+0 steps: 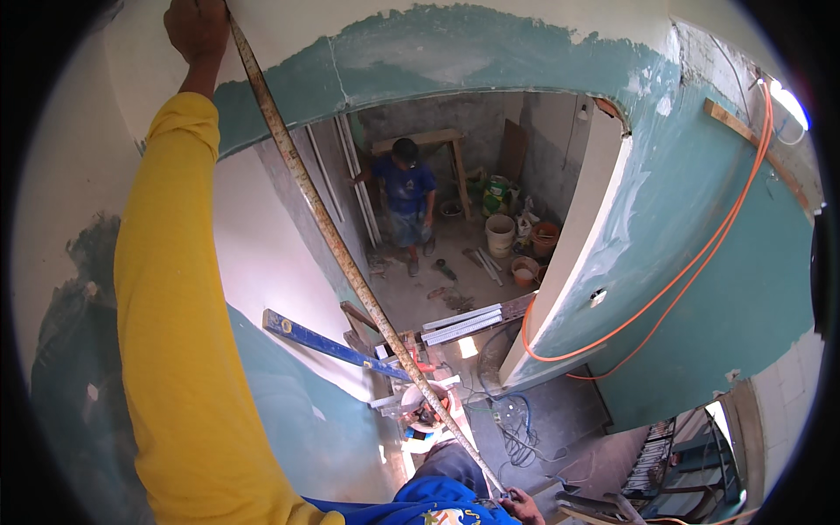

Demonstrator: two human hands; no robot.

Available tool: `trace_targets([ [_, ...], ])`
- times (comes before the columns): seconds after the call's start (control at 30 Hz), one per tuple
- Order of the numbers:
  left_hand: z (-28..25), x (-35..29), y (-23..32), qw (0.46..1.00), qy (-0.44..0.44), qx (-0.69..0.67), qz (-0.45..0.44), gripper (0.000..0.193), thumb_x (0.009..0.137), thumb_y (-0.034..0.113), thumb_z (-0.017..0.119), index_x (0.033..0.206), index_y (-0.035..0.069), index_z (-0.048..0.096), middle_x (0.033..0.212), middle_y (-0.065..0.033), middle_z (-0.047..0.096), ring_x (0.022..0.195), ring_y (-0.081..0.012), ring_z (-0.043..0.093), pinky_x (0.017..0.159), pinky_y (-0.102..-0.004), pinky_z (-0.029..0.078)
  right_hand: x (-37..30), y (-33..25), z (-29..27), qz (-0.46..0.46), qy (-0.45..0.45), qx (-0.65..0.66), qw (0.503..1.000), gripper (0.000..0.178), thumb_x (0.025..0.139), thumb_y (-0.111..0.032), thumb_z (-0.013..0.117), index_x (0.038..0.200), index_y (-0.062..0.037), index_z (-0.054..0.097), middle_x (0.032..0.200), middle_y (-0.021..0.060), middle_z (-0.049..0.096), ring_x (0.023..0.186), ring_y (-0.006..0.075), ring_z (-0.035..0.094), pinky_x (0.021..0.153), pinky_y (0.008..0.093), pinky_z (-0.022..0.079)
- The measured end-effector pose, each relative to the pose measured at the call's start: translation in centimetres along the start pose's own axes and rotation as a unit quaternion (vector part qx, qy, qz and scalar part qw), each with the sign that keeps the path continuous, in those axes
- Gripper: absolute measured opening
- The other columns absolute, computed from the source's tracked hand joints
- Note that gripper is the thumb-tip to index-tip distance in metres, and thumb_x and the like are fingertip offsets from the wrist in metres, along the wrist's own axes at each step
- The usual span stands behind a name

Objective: The person hammers nails into a drywall sheet attached to a ceiling framework and then measures the installed section with a tape measure. The person uses a hammer and tape measure to secure and verify the drywall placement.

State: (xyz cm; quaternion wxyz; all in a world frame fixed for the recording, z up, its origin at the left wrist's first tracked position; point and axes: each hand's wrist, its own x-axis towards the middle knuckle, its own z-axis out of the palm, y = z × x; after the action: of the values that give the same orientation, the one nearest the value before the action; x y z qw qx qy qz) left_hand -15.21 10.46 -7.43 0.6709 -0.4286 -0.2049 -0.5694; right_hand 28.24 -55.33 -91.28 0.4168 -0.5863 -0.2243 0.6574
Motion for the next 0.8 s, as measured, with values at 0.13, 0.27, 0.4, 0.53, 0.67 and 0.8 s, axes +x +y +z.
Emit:
trace_targets([
  [0.13,0.4,-0.3,-0.8,0.996,-0.040,0.081,0.022,0.010,0.091,0.009,0.062,0.097,0.003,0.066,0.096,-0.0148,0.063,0.095,-0.0339,0.059,0.084,-0.0459,0.048,-0.3,-0.7,-0.1,-0.038,-0.013,-0.091,0.995,0.049,0.096,-0.017,0.070,0.140,-0.0033,0.056,0.099,0.0032,0.070,0.081,0.0100,0.059,0.071,0.0275,0.050],
  [0.27,1.2,-1.1,-3.3,0.996,-0.065,0.057,0.016,0.024,0.095,0.023,0.060,0.107,0.006,0.071,0.107,-0.0122,0.071,0.101,-0.0331,0.065,0.087,-0.0441,0.050,-0.8,-1.9,0.5,0.010,-0.001,-0.020,1.000,0.042,0.096,-0.016,0.070,0.135,-0.0047,0.061,0.093,0.0007,0.068,0.073,0.0076,0.055,0.064,0.0252,0.046],
  [0.4,0.4,-0.3,-0.8,0.989,-0.054,-0.064,-0.121,0.034,0.097,0.031,0.054,0.100,0.002,0.072,0.103,-0.0164,0.071,0.097,-0.0387,0.061,0.089,-0.0485,0.047,-0.2,0.1,0.3,0.016,0.022,-0.008,1.000,0.028,0.096,-0.018,0.070,0.122,-0.0071,0.067,0.085,-0.0019,0.065,0.067,0.0066,0.053,0.059,0.0243,0.044],
  [0.53,-1.2,0.9,1.6,0.973,-0.059,-0.114,-0.190,0.030,0.098,0.028,0.055,0.099,0.002,0.071,0.103,-0.0150,0.070,0.095,-0.0369,0.061,0.089,-0.0470,0.047,0.7,0.6,-0.3,0.020,0.014,-0.014,1.000,0.022,0.096,-0.020,0.071,0.115,-0.0077,0.070,0.081,-0.0037,0.064,0.064,0.0053,0.052,0.056,0.0233,0.043],
  [0.67,-1.6,1.0,1.5,0.975,-0.061,-0.109,-0.186,0.029,0.099,0.026,0.054,0.100,0.002,0.069,0.103,-0.0132,0.069,0.097,-0.0352,0.060,0.090,-0.0455,0.046,1.0,0.4,-0.6,0.030,0.041,-0.059,0.997,0.023,0.096,-0.022,0.071,0.114,-0.0073,0.070,0.081,-0.0042,0.064,0.064,0.0053,0.051,0.055,0.0234,0.043],
  [0.8,-1.9,1.3,2.1,0.969,-0.075,-0.121,-0.201,0.027,0.099,0.025,0.054,0.101,0.003,0.069,0.103,-0.0126,0.068,0.097,-0.0340,0.059,0.090,-0.0453,0.046,0.6,1.1,-0.3,0.056,0.080,-0.111,0.989,0.024,0.097,-0.023,0.071,0.114,-0.0068,0.070,0.081,-0.0042,0.064,0.064,0.0057,0.051,0.055,0.0237,0.043],
])
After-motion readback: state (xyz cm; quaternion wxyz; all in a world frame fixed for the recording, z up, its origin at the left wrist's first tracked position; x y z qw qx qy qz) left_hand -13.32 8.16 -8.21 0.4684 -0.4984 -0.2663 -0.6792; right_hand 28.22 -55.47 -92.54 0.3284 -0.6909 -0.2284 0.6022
